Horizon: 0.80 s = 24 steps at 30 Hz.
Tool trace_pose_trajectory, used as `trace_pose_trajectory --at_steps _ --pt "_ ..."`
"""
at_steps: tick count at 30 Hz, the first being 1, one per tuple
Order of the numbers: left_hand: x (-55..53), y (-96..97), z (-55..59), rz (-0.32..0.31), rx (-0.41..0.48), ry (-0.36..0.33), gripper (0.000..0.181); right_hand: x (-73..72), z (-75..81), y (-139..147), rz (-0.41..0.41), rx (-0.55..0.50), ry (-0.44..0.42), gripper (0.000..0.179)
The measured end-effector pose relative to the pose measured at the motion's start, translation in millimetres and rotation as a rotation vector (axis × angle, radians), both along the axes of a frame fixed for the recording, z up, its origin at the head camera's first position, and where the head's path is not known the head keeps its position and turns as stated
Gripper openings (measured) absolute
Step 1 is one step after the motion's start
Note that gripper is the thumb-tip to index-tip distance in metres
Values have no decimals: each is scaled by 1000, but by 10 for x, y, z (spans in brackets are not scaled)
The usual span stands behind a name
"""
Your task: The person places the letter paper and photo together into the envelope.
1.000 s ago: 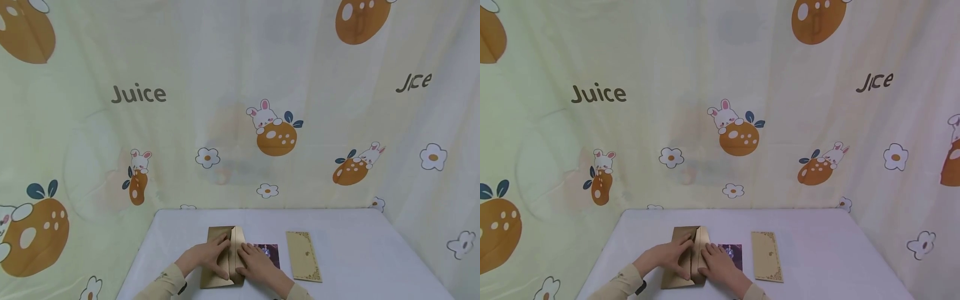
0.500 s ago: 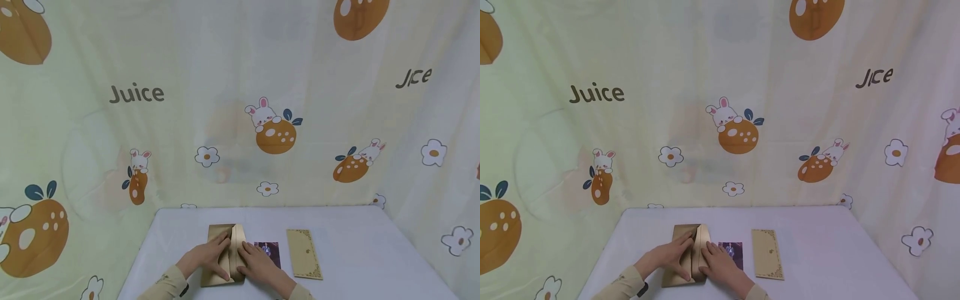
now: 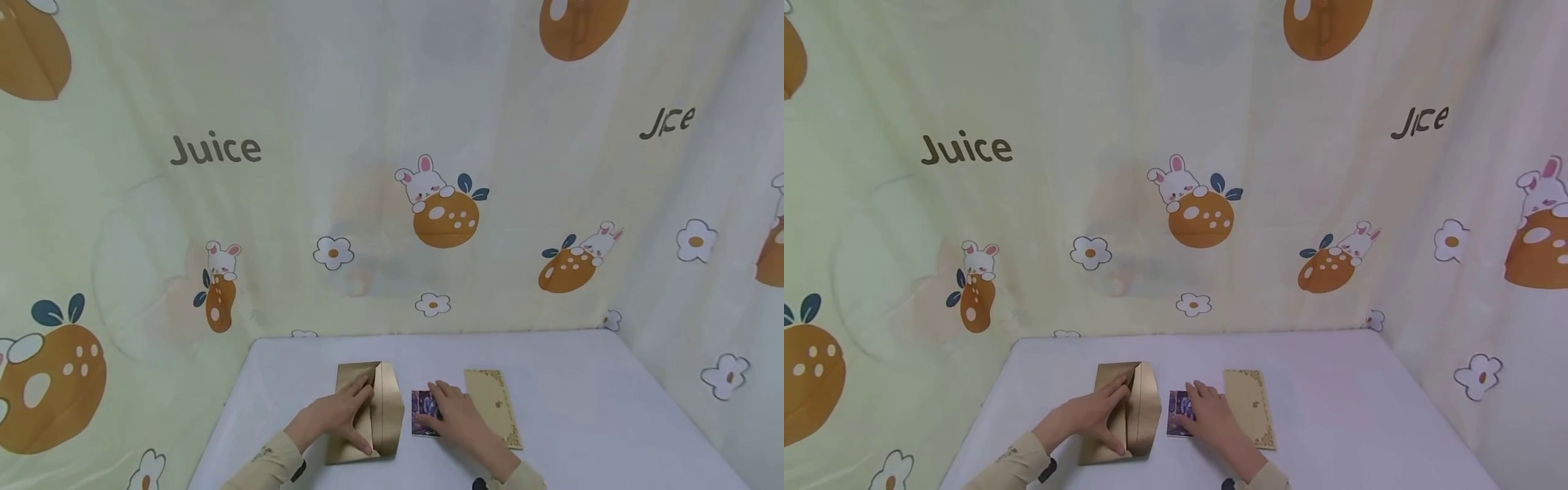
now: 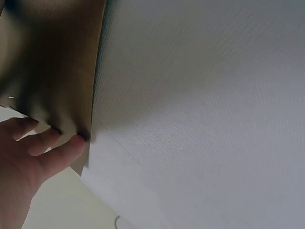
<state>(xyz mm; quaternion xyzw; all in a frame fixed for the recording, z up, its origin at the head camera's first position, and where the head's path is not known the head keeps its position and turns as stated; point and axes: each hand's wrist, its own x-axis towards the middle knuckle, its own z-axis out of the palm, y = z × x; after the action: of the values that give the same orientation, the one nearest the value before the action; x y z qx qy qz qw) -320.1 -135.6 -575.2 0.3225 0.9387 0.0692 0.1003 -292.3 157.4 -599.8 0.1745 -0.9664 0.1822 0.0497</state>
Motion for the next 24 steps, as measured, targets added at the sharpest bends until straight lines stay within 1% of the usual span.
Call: trace_pose_trajectory --at_steps 2,5,8,12,15,20,24 --pt "-5 -8 16 1 4 6 103 -45 15 82 -58 14 -26 78" --pt "-5 -12 29 1 9 11 104 -95 30 161 -107 28 -61 83" --pt "1 -7 12 5 12 2 105 -123 8 196 -120 38 -85 83" --pt "6 10 -19 13 10 -33 107 -138 -11 208 -115 32 -120 80" --pt "2 18 -31 16 8 -41 107 -148 -4 205 -117 -38 -145 74" --pt "-3 12 -22 26 8 -26 105 -182 31 185 -133 -181 -179 53" --pt "1 -2 -5 22 10 -10 104 -212 35 176 -121 -201 -158 42"
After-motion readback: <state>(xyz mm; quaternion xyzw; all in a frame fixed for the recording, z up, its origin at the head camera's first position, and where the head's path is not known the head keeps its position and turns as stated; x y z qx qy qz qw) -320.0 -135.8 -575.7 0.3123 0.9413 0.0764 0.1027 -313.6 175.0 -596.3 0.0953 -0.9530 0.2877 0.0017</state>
